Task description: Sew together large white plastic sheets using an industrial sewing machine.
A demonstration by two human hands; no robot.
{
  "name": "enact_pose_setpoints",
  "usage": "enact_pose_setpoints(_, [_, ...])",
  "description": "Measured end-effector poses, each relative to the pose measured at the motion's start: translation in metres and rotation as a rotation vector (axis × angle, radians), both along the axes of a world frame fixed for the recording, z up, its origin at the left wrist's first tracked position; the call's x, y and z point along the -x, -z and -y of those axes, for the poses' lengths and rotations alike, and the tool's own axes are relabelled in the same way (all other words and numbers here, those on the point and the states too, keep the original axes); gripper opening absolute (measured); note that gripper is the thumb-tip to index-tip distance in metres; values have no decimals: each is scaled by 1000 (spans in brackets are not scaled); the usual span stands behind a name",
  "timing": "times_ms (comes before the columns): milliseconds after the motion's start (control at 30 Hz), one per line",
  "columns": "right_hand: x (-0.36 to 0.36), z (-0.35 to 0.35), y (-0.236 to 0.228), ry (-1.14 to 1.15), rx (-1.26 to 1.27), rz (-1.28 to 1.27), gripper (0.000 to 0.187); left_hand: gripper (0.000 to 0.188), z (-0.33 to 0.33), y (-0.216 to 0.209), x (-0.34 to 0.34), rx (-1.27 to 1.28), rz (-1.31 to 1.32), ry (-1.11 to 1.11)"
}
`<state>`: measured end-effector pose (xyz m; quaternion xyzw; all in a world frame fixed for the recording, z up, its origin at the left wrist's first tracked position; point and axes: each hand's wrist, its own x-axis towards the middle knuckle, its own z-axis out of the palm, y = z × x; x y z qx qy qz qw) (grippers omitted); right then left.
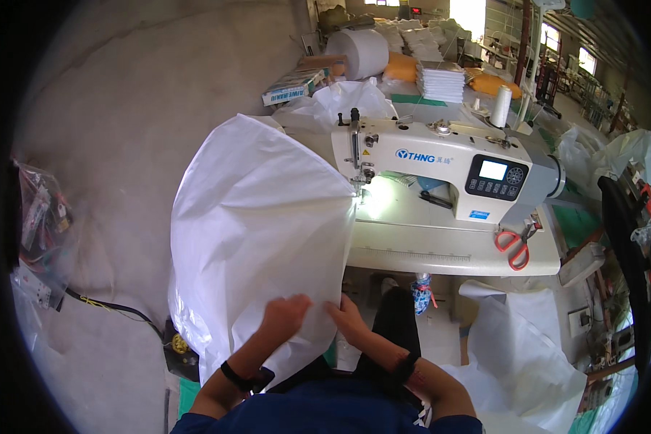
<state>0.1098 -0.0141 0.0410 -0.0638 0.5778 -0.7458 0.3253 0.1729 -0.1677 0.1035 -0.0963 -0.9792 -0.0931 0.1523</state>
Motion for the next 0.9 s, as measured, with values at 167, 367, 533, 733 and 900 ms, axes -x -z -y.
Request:
enact_pose_setpoints(167, [-2,11,8,298,-77,-292,24,8,-34,18,-14,-238,86,50])
enact_pose_setpoints(367, [-6,3,8,224,84,-155,24,8,-54,15,-33,-257,252,60])
enact_pose_setpoints(533, [-8,-6,13,-82,-161,7,28,17,-24,-13,-36,-172,65,83])
enact_pose_setpoints(733, [-14,-12,15,-119,-44,116,29,57,68,-25,16,383,-335,-480])
enact_pose_setpoints(900, [-12,-12,13,-167,-69,146,30,60,108,-49,29,644,-427,-540])
